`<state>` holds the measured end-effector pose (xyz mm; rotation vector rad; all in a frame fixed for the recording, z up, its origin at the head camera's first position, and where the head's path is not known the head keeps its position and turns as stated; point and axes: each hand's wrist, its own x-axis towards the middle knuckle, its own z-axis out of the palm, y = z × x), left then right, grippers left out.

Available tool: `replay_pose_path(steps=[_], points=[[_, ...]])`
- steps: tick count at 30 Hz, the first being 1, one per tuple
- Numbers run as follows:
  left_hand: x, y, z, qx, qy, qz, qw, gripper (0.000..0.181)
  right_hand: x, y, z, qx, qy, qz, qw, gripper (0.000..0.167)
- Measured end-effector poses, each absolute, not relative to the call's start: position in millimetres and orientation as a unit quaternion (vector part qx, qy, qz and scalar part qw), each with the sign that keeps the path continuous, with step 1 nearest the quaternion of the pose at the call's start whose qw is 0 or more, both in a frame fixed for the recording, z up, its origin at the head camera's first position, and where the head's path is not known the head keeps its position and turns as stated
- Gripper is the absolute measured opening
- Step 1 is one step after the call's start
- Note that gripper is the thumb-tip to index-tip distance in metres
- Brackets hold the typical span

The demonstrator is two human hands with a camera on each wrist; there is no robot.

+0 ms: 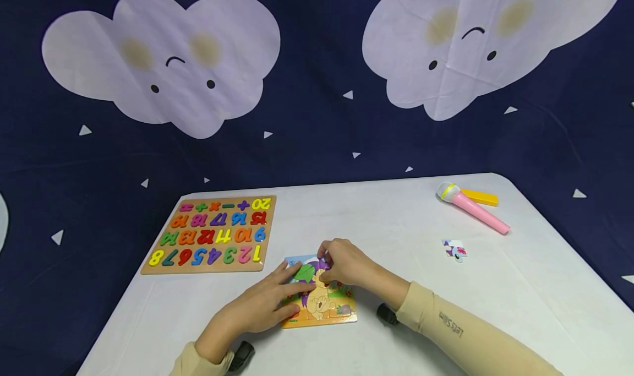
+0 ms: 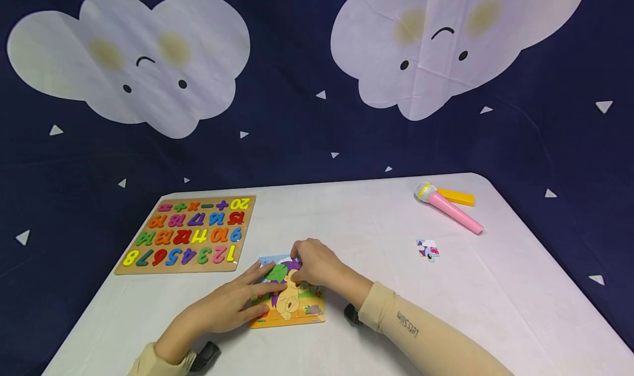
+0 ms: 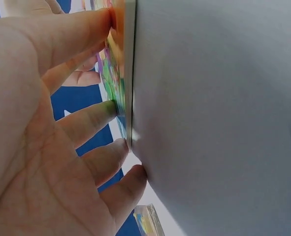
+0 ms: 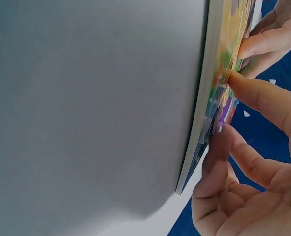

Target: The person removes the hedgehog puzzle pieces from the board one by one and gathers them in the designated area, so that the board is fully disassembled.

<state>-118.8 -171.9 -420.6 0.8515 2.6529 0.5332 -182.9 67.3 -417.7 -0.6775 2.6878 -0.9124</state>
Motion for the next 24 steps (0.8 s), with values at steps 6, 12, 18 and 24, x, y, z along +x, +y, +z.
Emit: replay_pose_path(steps=[6, 12, 18, 24], points=[[-118.7, -171.9, -420.9, 0.290, 0.926, 0.185, 0.156, 0.047, -182.7, 66.9, -416.0, -0.226, 0.920, -0.299, 0.111, 0.036], [-119.0, -171.5, -421.6, 0.289, 0.925, 0.186, 0.160, 0.047, -184.2, 66.3, -415.0, -0.213, 0.918, -0.310, 0.127, 0.037], [-118.9, -170.9, -421.3, 0.288, 0.925, 0.188, 0.162, 0.047, -185.9, 66.2, -415.3, -0.208, 0.916, -0.317, 0.132, 0.038], [-118.6, -170.6, -420.7, 0.288, 0.925, 0.189, 0.162, 0.047, -187.6, 67.0, -415.5, -0.210, 0.913, -0.325, 0.129, 0.037]])
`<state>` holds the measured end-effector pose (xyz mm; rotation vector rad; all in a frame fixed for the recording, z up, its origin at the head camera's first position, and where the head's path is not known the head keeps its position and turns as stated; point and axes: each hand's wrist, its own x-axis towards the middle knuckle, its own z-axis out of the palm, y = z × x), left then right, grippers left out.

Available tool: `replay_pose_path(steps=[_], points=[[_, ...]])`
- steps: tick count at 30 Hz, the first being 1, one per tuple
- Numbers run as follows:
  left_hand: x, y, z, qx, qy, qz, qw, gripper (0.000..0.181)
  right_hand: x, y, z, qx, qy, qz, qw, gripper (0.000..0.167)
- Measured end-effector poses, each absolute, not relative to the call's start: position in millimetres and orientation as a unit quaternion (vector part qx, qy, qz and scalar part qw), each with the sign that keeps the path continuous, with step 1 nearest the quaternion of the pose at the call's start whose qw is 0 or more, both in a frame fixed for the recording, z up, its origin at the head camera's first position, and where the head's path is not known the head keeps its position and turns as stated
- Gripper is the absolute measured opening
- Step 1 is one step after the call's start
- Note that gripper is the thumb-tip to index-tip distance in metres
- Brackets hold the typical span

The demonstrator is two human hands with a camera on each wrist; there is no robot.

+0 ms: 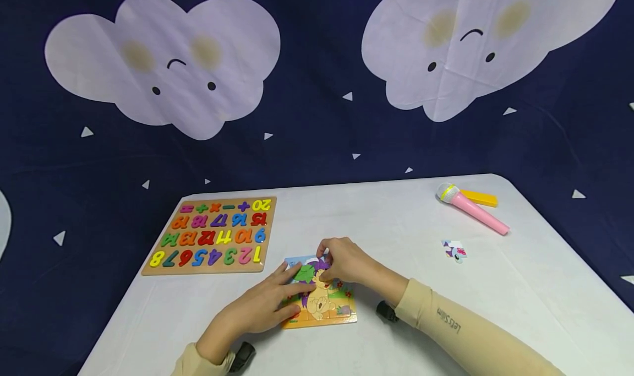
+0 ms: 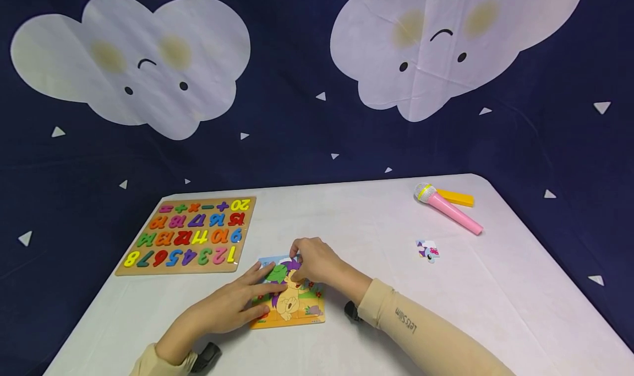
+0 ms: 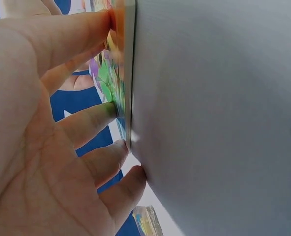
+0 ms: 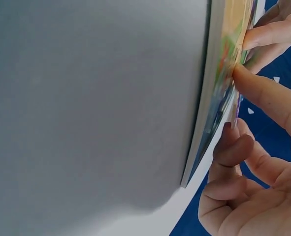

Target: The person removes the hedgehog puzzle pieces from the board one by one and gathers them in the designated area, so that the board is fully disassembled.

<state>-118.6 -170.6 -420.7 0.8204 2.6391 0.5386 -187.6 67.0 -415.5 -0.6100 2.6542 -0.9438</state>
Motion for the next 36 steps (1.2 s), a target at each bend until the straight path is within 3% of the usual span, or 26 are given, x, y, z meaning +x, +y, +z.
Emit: replay_pose_path(steps=[17, 36], points=[[-119, -170, -423, 0.287, 0.924, 0.196, 0.159, 0.048, -197, 92, -413, -0.233, 0.927, -0.282, 0.084, 0.036], [-120, -173, -422, 0.290, 0.920, 0.209, 0.158, 0.051, -219, 196, -410, -0.235, 0.923, -0.294, 0.080, 0.033]])
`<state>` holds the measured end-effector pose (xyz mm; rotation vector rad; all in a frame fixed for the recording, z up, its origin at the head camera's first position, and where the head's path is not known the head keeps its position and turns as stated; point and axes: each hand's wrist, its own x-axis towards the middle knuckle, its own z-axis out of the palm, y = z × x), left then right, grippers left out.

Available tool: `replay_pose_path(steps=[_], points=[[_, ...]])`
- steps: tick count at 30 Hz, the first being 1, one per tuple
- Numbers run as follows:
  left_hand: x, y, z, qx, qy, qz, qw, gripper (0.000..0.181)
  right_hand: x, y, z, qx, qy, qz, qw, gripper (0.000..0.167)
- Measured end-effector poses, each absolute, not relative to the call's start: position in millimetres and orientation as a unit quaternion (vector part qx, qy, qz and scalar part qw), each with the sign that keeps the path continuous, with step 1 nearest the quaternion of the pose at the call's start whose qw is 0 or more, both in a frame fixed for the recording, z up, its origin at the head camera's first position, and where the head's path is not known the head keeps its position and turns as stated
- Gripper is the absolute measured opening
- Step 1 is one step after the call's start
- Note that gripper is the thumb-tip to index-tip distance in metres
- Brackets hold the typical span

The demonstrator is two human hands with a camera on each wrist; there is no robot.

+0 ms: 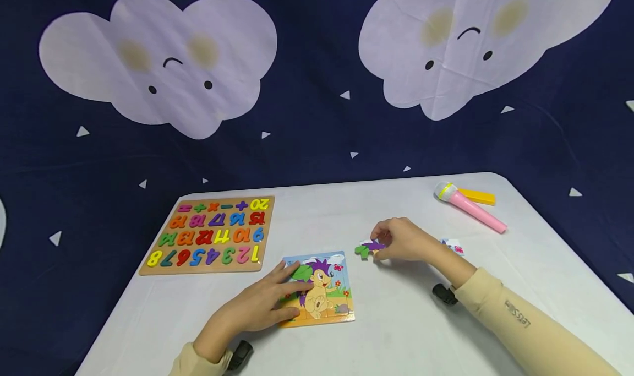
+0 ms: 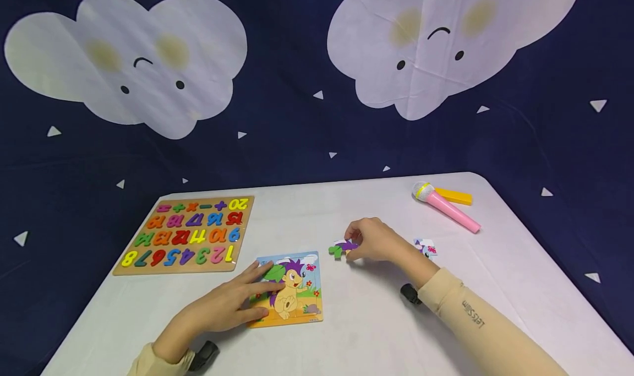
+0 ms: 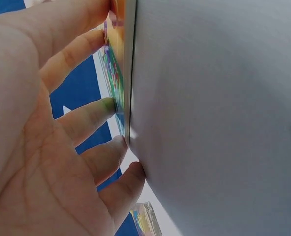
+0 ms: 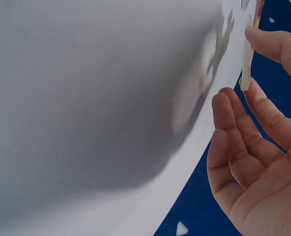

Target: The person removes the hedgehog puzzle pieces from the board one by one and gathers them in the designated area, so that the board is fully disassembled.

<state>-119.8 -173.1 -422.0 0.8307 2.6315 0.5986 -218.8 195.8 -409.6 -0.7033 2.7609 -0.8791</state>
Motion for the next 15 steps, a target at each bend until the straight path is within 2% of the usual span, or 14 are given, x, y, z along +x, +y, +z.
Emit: replay_pose_path(steps=[15], points=[[-119, -173, -421, 0.287, 0.922, 0.206, 0.159, 0.050, -223, 251, -407, -0.214, 0.933, -0.275, 0.088, 0.035]])
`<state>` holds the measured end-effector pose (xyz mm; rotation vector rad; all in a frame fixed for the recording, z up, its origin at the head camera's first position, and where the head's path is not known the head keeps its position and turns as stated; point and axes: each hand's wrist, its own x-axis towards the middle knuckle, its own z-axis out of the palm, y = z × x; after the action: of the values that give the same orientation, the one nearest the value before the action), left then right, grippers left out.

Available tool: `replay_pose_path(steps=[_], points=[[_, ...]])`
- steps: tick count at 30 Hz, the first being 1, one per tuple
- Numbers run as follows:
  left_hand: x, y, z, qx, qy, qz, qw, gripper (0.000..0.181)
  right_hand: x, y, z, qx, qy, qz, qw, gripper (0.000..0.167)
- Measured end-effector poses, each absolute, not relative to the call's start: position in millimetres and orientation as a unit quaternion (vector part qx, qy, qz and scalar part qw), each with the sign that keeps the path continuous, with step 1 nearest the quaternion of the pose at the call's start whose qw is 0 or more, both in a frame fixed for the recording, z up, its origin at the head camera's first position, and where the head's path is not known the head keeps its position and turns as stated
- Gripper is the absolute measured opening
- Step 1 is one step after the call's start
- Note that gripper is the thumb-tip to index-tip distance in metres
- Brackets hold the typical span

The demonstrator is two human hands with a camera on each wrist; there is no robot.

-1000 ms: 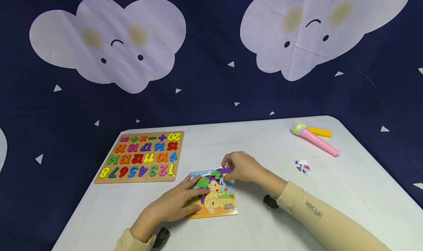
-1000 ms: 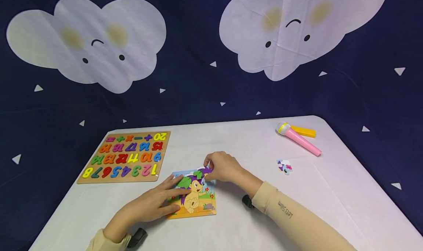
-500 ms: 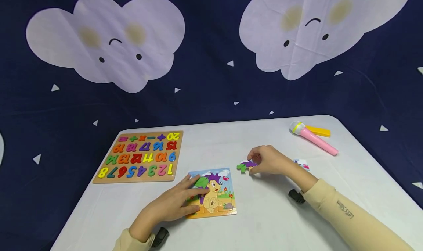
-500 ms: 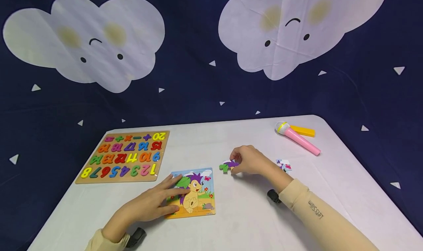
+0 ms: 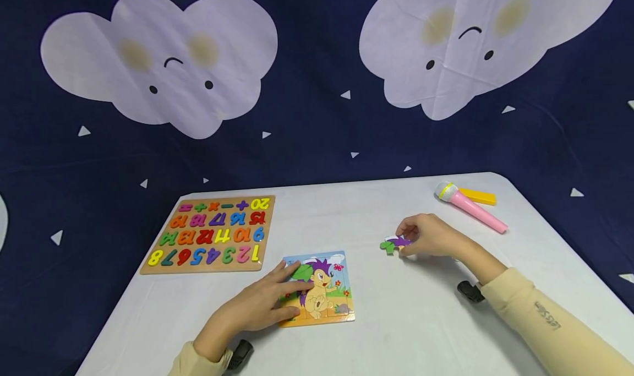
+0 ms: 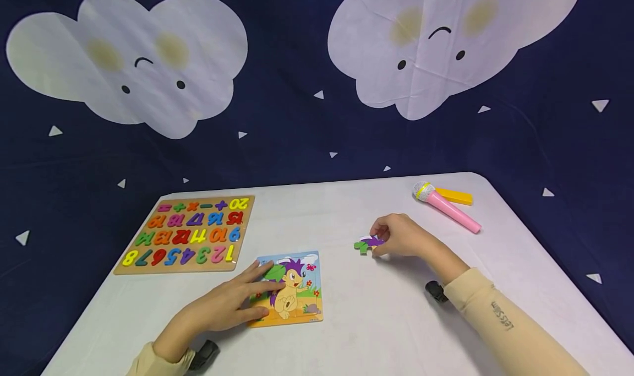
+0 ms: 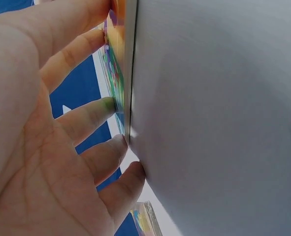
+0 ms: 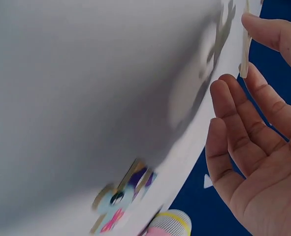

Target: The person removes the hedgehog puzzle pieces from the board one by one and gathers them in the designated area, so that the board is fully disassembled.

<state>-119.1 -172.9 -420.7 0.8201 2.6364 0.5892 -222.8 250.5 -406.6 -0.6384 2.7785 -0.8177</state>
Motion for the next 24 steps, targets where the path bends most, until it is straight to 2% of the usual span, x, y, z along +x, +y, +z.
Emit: replay_pose_path(steps=[11, 24], points=[[-119, -173, -422, 0.292, 0.922, 0.203, 0.150, 0.051, -225, 270, -409, -0.216, 0.933, -0.270, 0.099, 0.037], [-119, -174, -424, 0.291, 0.923, 0.202, 0.152, 0.051, -226, 273, -411, -0.227, 0.935, -0.257, 0.088, 0.036]])
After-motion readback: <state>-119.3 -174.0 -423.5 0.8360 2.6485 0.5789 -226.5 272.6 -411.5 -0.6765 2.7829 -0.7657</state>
